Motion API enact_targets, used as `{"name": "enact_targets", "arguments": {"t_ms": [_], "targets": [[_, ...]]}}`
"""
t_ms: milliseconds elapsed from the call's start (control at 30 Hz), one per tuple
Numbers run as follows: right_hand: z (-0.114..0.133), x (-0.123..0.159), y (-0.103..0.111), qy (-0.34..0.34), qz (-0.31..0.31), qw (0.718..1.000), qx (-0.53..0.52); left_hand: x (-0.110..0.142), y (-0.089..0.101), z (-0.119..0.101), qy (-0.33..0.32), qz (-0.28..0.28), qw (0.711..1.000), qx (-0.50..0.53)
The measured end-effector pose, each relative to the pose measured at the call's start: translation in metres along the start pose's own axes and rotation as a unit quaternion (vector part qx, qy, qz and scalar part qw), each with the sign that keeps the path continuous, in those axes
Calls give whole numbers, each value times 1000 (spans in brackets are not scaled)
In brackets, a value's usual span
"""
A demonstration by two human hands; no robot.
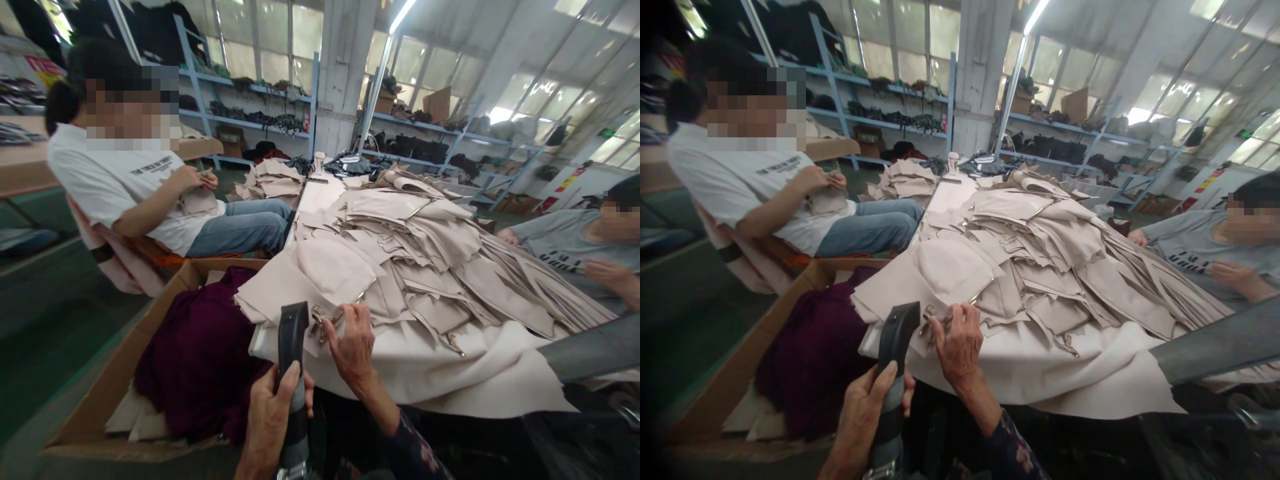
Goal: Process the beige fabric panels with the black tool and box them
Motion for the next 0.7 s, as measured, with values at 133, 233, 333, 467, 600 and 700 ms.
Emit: {"name": "enact_targets", "arguments": {"t_ms": [133,233,333,467,600,700], "targets": [[-15,-3,-10,-42,-9,997,-62,-10,-15,1,13,24,1000,-4],[-31,-1,-31,-72,33,990,-120,-14,-25,3,27,27,999,-4],[-37,1,-42,-70,62,984,-152,-16,-32,1,31,27,999,2],[-37,4,-44,-57,92,976,-191,-17,-28,-6,15,4,999,30],[-34,5,-46,-39,123,963,-238,-14,-16,-7,2,-13,999,40],[-30,4,-49,-14,138,967,-213,-8,-4,-9,-2,-47,998,52]]}}
Point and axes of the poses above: each hand's wrist, its own x-axis away from the middle knuckle, its own y-axis out of the back of the hand, z = x × y, the point moved 10 cm from there along -x, towards the middle knuckle, and after that the axes turned 3 degrees about y, right-handed, at the moved point
